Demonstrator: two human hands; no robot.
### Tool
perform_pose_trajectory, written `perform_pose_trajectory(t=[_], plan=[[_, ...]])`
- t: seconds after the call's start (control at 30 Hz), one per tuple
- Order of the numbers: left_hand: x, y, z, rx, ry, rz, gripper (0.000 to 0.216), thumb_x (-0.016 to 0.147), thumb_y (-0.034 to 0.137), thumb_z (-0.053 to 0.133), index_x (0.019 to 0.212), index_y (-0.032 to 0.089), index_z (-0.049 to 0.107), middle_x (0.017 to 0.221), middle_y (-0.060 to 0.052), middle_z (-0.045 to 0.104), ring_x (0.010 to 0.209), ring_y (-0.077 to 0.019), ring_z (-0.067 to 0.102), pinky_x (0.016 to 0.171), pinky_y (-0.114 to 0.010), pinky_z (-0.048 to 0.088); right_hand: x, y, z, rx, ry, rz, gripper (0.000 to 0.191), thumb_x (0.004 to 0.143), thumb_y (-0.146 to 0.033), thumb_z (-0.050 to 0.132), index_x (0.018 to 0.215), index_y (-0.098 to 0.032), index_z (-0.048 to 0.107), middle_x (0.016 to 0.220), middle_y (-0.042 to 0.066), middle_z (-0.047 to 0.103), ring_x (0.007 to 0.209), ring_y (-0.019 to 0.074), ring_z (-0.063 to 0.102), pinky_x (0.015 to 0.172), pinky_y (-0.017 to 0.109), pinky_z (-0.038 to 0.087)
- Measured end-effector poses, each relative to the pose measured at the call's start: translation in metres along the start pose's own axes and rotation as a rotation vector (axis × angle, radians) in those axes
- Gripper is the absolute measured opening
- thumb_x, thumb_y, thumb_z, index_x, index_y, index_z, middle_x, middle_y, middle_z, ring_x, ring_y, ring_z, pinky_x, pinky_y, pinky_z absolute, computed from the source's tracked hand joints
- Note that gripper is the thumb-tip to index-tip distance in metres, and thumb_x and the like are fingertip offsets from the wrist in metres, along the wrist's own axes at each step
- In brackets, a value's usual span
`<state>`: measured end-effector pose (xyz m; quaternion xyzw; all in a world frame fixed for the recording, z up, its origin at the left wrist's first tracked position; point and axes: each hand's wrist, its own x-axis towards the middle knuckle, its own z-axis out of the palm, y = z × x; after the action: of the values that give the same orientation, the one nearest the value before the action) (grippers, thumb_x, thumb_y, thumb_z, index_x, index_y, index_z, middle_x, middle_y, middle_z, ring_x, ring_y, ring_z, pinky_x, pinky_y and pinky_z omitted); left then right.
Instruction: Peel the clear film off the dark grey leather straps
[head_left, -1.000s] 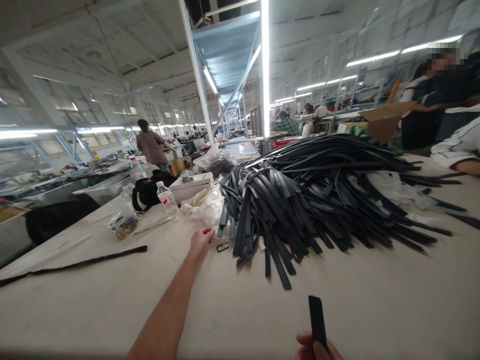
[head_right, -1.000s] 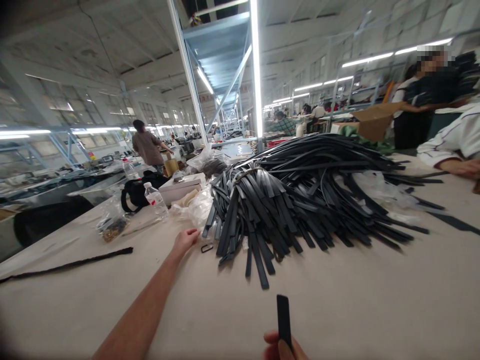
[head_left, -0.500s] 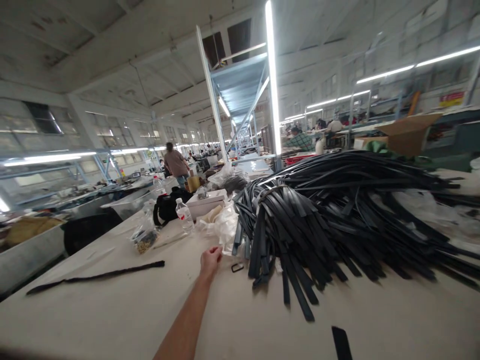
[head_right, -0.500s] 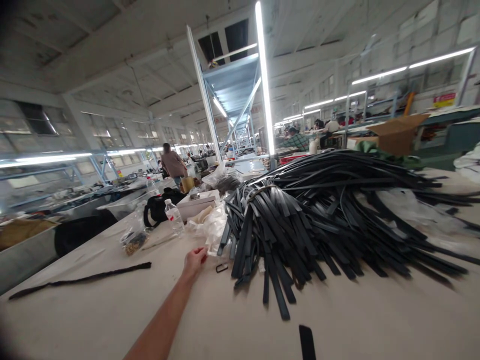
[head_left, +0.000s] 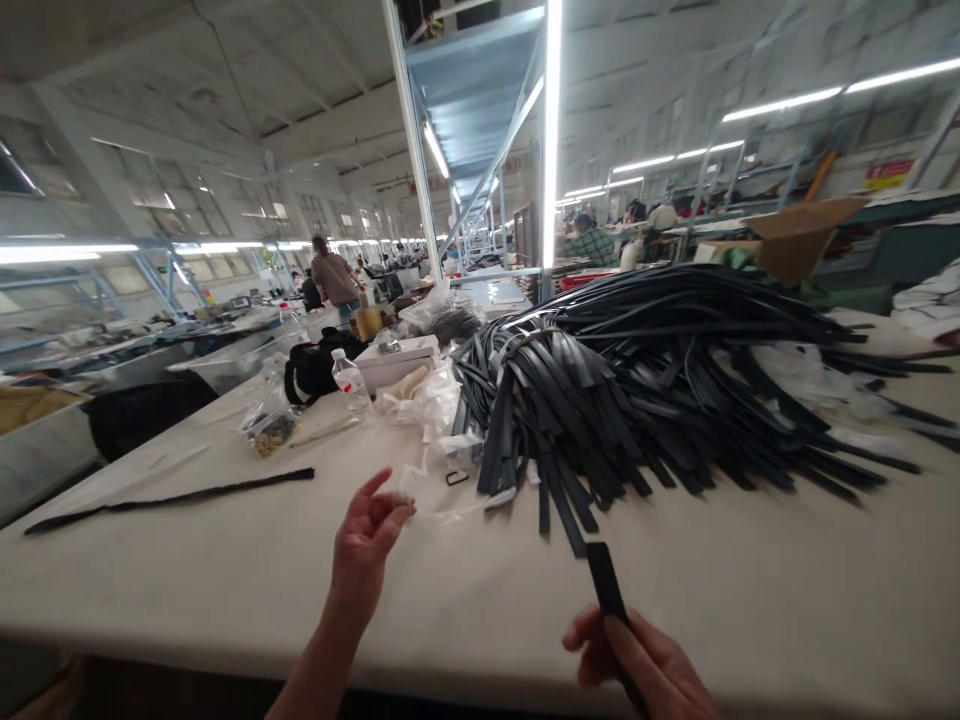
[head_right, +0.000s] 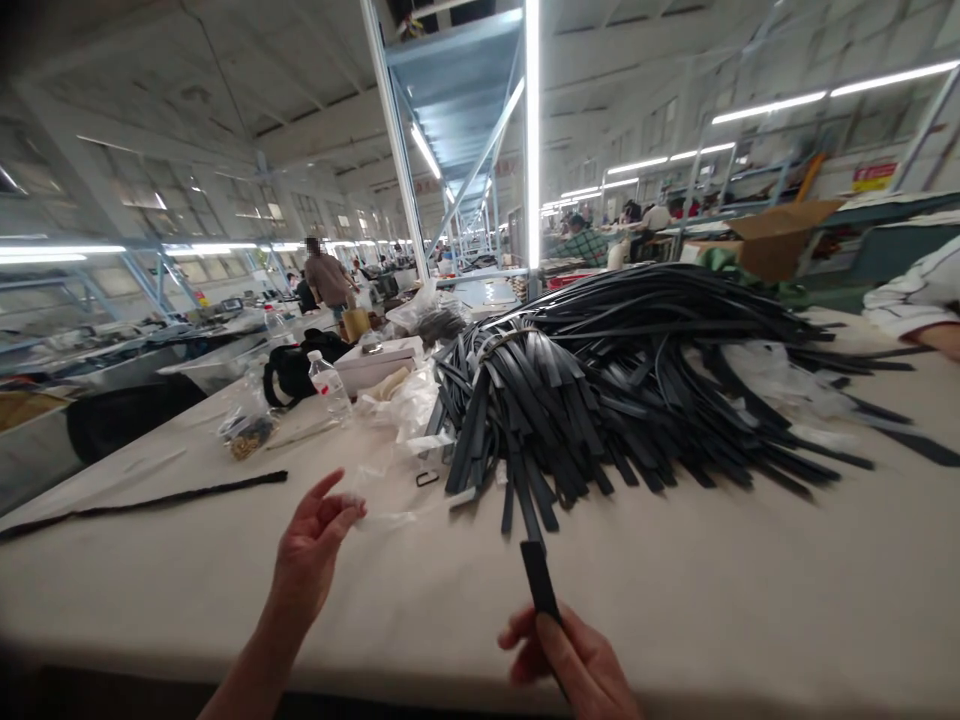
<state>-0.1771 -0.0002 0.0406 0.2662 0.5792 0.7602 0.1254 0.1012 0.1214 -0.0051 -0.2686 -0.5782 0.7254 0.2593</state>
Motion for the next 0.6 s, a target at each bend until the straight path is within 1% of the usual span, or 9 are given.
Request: perform_pose_trajectory(t=[0.07, 0.13, 0.2, 0.27, 0.33, 0.43, 0.5, 0.6], plan=[[-0.013, 0.007, -0.001, -0.003, -0.063, -0.04, 0.061, 0.075, 0.028, 0.077, 0.131, 0.023, 0.053, 0.078, 0.005, 0.069, 0.076, -0.0126, 0.066, 0.082, -0.029, 0.052, 0.006, -0.02, 0.009, -0.12, -0.107, -0.072, 0.045, 0.092, -0.061, 0.051, 0.09, -0.022, 0.072, 0.099, 0.008, 0.073, 0.092, 0.0238, 0.066, 0.086, 0.034, 0.05], [-0.024, 0.01, 0.0, 0.027, -0.121, -0.066, 0.063, 0.076, 0.028, 0.076, 0.134, 0.023, 0.051, 0.076, 0.005, 0.068, 0.075, -0.013, 0.066, 0.081, -0.028, 0.052, 0.01, -0.039, 0.024, -0.248, -0.206, -0.169, 0.039, 0.096, -0.054, 0.048, 0.094, -0.025, 0.073, 0.118, 0.007, 0.069, 0.113, 0.0265, 0.06, 0.099, 0.037, 0.044], [-0.032, 0.011, 0.001, 0.049, -0.192, -0.094, 0.064, 0.076, 0.029, 0.075, 0.135, 0.022, 0.05, 0.077, 0.004, 0.069, 0.075, -0.0141, 0.066, 0.079, -0.028, 0.053, 0.014, -0.055, 0.041, -0.381, -0.309, -0.258, 0.034, 0.098, -0.048, 0.047, 0.098, -0.027, 0.074, 0.133, 0.005, 0.061, 0.127, 0.0264, 0.051, 0.109, 0.038, 0.036], [-0.038, 0.012, 0.003, 0.055, -0.266, -0.126, 0.063, 0.077, 0.03, 0.075, 0.135, 0.021, 0.051, 0.077, 0.003, 0.069, 0.074, -0.0143, 0.066, 0.076, -0.028, 0.053, 0.02, -0.067, 0.057, -0.487, -0.433, -0.317, 0.031, 0.099, -0.043, 0.047, 0.105, -0.029, 0.074, 0.141, 0.003, 0.055, 0.134, 0.0248, 0.044, 0.113, 0.039, 0.03], [-0.04, 0.015, 0.005, 0.056, -0.32, -0.159, 0.059, 0.078, 0.031, 0.075, 0.133, 0.021, 0.053, 0.079, 0.002, 0.07, 0.074, -0.0147, 0.066, 0.073, -0.027, 0.052, 0.029, -0.072, 0.069, -0.531, -0.566, -0.341, 0.031, 0.099, -0.04, 0.047, 0.108, -0.027, 0.074, 0.141, 0.004, 0.055, 0.134, 0.0237, 0.044, 0.113, 0.037, 0.03], [-0.038, 0.022, 0.008, 0.045, -0.339, -0.212, 0.054, 0.078, 0.031, 0.075, 0.128, 0.022, 0.059, 0.081, 0.0, 0.071, 0.078, -0.0165, 0.067, 0.07, -0.025, 0.051, 0.044, -0.069, 0.079, -0.502, -0.718, -0.332, 0.034, 0.1, -0.04, 0.046, 0.108, -0.023, 0.075, 0.125, 0.007, 0.065, 0.121, 0.0223, 0.055, 0.106, 0.034, 0.037], [-0.032, 0.026, 0.01, -0.001, -0.339, -0.241, 0.052, 0.077, 0.03, 0.076, 0.127, 0.024, 0.061, 0.081, 0.001, 0.072, 0.08, -0.016, 0.067, 0.071, -0.024, 0.05, 0.051, -0.065, 0.081, -0.443, -0.78, -0.297, 0.038, 0.1, -0.043, 0.045, 0.11, -0.021, 0.074, 0.115, 0.006, 0.069, 0.111, 0.0217, 0.06, 0.101, 0.033, 0.04], [-0.02, 0.024, 0.016, -0.124, -0.332, -0.262, 0.05, 0.077, 0.028, 0.077, 0.125, 0.026, 0.063, 0.082, 0.002, 0.073, 0.082, -0.0137, 0.067, 0.079, -0.024, 0.049, 0.055, -0.06, 0.081, -0.325, -0.822, -0.175, 0.042, 0.098, -0.048, 0.048, 0.114, -0.019, 0.072, 0.114, 0.005, 0.071, 0.108, 0.0233, 0.061, 0.101, 0.034, 0.04]])
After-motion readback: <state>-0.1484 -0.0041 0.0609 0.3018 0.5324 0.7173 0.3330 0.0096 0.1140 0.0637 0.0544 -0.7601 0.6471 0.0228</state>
